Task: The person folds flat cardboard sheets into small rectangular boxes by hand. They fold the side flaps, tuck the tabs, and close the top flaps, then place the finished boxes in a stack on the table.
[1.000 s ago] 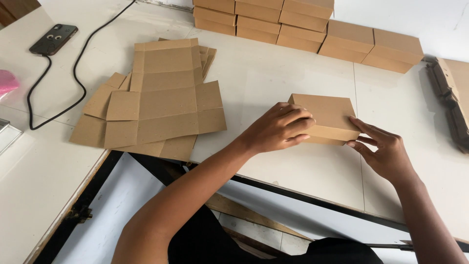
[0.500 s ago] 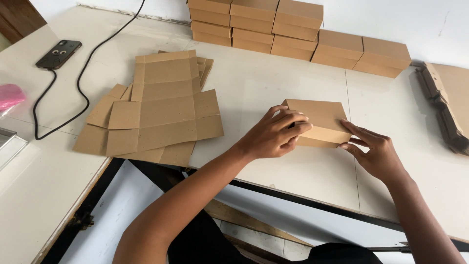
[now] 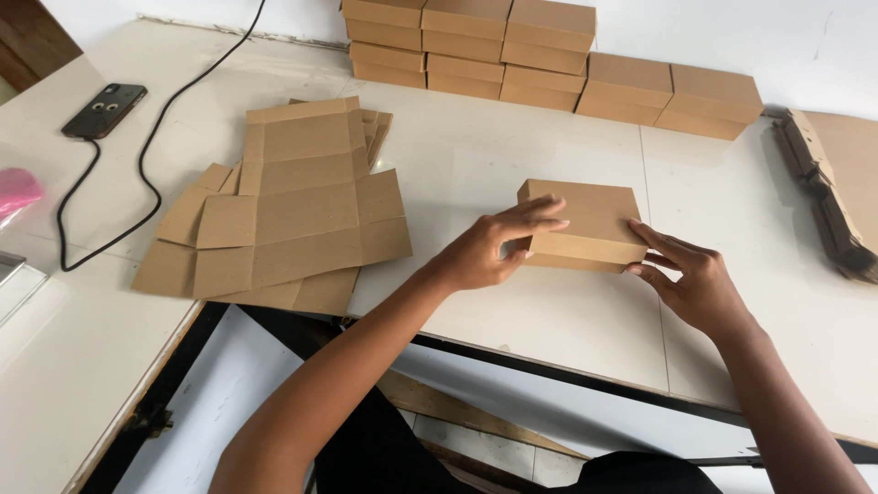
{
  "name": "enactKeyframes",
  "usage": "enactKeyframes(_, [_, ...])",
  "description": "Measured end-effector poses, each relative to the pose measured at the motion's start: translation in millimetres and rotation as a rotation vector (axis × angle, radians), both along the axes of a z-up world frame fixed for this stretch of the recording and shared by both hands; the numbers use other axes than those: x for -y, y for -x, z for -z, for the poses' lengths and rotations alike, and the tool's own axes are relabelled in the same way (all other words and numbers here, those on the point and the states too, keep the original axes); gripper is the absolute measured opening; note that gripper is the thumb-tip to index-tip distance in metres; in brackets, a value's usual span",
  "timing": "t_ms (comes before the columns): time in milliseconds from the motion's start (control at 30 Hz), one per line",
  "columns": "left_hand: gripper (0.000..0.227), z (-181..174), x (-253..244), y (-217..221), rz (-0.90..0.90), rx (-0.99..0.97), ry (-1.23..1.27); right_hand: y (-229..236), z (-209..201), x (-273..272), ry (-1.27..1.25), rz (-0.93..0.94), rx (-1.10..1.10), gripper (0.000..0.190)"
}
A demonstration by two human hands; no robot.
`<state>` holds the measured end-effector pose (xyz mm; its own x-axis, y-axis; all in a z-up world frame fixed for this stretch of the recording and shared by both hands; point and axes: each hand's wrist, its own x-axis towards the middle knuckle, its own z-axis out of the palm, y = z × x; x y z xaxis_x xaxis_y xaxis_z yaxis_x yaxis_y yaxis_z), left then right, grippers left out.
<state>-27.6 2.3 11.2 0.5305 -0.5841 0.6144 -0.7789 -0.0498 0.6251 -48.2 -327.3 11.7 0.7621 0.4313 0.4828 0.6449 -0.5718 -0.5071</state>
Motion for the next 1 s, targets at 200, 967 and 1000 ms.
enactKeyframes(200, [0.072, 3.7, -9.3, -11.9, 0.011, -0.091, -0.076, -2.5, 5.8, 0.2, -0.009, 0.003, 0.047, 0.063])
enactKeyframes(967, [0.055, 27.3, 4.0, -18.6, -0.405, -0.105, -0.184, -2.7, 11.8, -18.0, -0.237, 0.186, 0.032, 0.042])
enactKeyframes(1000, [0.054, 31.6, 5.4, -20.8, -0.454, -0.151, -0.195, -3.9, 16.4, -15.9, -0.245, 0.208, 0.03, 0.042])
